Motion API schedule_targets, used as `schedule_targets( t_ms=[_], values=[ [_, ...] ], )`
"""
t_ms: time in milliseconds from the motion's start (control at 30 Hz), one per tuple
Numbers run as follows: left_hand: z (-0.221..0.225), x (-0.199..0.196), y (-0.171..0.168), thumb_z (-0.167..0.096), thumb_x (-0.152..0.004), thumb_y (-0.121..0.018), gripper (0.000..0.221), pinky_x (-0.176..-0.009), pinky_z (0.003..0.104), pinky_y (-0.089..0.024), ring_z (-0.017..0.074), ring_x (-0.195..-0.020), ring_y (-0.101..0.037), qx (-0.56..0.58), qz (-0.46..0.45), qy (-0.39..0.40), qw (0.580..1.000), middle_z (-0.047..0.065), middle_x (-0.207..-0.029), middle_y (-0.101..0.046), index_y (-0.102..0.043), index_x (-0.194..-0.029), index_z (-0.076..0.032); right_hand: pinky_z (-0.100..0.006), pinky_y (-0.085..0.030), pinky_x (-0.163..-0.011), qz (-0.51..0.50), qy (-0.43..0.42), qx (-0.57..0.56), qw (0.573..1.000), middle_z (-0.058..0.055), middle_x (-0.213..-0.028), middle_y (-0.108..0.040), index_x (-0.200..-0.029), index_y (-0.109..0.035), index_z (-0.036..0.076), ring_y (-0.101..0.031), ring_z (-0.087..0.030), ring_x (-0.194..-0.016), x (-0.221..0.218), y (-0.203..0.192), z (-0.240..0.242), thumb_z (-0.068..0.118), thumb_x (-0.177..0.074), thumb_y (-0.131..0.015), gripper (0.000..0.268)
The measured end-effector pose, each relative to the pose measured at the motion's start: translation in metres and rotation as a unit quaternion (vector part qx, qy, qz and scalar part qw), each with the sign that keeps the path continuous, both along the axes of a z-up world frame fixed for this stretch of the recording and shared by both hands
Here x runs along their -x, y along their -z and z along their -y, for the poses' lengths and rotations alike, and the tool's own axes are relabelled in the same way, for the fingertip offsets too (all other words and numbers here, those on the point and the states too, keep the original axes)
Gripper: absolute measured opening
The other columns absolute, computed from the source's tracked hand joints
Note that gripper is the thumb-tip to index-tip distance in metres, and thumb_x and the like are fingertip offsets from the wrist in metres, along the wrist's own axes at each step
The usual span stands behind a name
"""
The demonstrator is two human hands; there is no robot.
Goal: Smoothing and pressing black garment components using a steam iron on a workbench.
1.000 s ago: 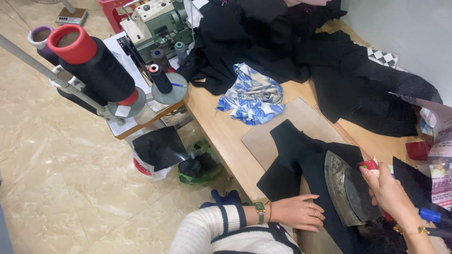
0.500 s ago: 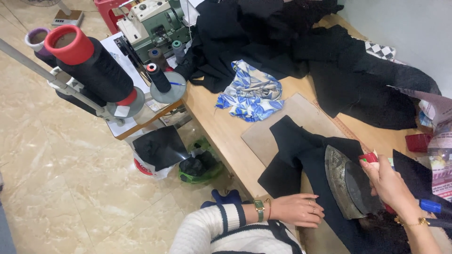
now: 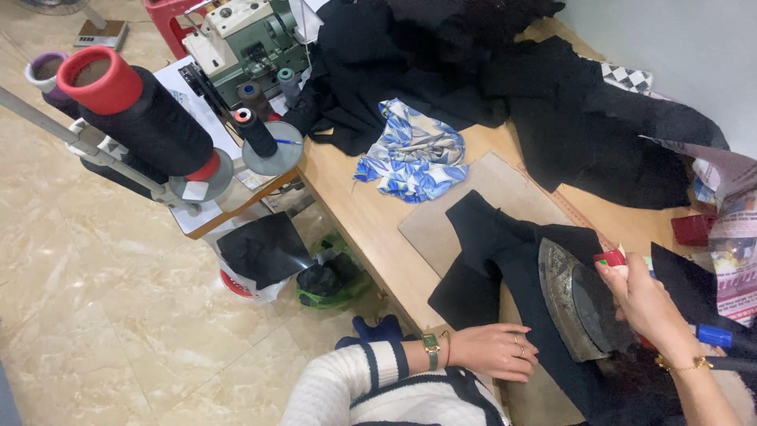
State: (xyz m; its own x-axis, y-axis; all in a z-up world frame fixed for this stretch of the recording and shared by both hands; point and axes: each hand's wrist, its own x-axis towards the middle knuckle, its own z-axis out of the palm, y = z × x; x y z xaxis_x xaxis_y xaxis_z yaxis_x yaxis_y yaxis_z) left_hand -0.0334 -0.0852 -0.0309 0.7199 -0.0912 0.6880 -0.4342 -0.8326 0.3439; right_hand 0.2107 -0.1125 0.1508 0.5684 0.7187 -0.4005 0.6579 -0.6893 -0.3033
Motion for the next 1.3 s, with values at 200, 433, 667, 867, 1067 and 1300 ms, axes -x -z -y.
schedule_targets(
  t_ms=[200,433,667,867,1067,1300],
  values=[
    [0.000,-0.004,-0.003,-0.027,-0.102,-0.056,0.028,-0.119,0.048,-0.047,0.0297,-0.106,-0.074,0.033,-0.022,0.048,0.998,0.013,-0.108,-0.077,-0.074,-0.098,-0.007,-0.045,-0.050,-0.070,0.004,-0.008,-0.005,1.000,-0.019,-0.074,-0.071,-0.117,-0.051,0.007,-0.073,-0.037,-0.059,-0.005,0.006,0.002,0.044,-0.109,-0.048,0.038],
    [-0.001,-0.003,-0.010,-0.030,-0.104,-0.054,0.029,-0.112,0.046,-0.051,0.0278,-0.101,-0.072,0.030,0.038,0.040,0.998,0.011,-0.101,-0.074,-0.069,-0.096,-0.007,-0.045,-0.048,-0.074,0.011,-0.011,0.001,1.000,-0.022,-0.067,-0.071,-0.116,-0.051,0.006,-0.071,-0.039,-0.065,0.002,-0.002,0.001,0.044,-0.109,-0.048,0.039],
    [0.000,-0.006,-0.005,-0.028,-0.103,-0.057,0.027,-0.114,0.047,-0.051,0.0290,-0.100,-0.073,0.030,0.010,0.051,0.998,0.013,-0.102,-0.076,-0.072,-0.097,-0.007,-0.045,-0.048,-0.074,0.009,-0.005,0.004,1.000,-0.023,-0.068,-0.070,-0.118,-0.050,0.007,-0.071,-0.039,-0.064,0.005,-0.006,0.000,0.045,-0.108,-0.047,0.040],
    [0.000,-0.007,-0.003,-0.027,-0.103,-0.056,0.027,-0.115,0.048,-0.051,0.0285,-0.099,-0.074,0.038,0.011,0.053,0.998,0.012,-0.104,-0.076,-0.074,-0.098,-0.007,-0.045,-0.048,-0.073,-0.001,0.001,-0.001,1.000,-0.020,-0.075,-0.068,-0.114,-0.050,0.006,-0.071,-0.037,-0.061,0.006,-0.007,0.001,0.046,-0.109,-0.047,0.040],
    [0.000,-0.007,-0.004,-0.026,-0.103,-0.056,0.026,-0.114,0.048,-0.051,0.0285,-0.100,-0.073,0.034,0.001,0.061,0.998,0.012,-0.104,-0.076,-0.074,-0.098,-0.008,-0.045,-0.046,-0.075,0.009,-0.007,0.007,1.000,-0.021,-0.065,-0.069,-0.115,-0.051,0.006,-0.069,-0.039,-0.069,0.010,-0.013,0.000,0.046,-0.109,-0.045,0.041],
    [-0.003,-0.006,-0.007,-0.025,-0.105,-0.054,0.026,-0.117,0.049,-0.048,0.0283,-0.112,-0.069,0.016,-0.006,0.043,0.999,0.012,-0.111,-0.073,-0.072,-0.101,-0.008,-0.045,-0.048,-0.074,0.007,-0.008,0.008,1.000,-0.020,-0.068,-0.069,-0.114,-0.050,0.006,-0.069,-0.037,-0.065,0.007,-0.009,0.000,0.045,-0.109,-0.045,0.040]
  ],
)
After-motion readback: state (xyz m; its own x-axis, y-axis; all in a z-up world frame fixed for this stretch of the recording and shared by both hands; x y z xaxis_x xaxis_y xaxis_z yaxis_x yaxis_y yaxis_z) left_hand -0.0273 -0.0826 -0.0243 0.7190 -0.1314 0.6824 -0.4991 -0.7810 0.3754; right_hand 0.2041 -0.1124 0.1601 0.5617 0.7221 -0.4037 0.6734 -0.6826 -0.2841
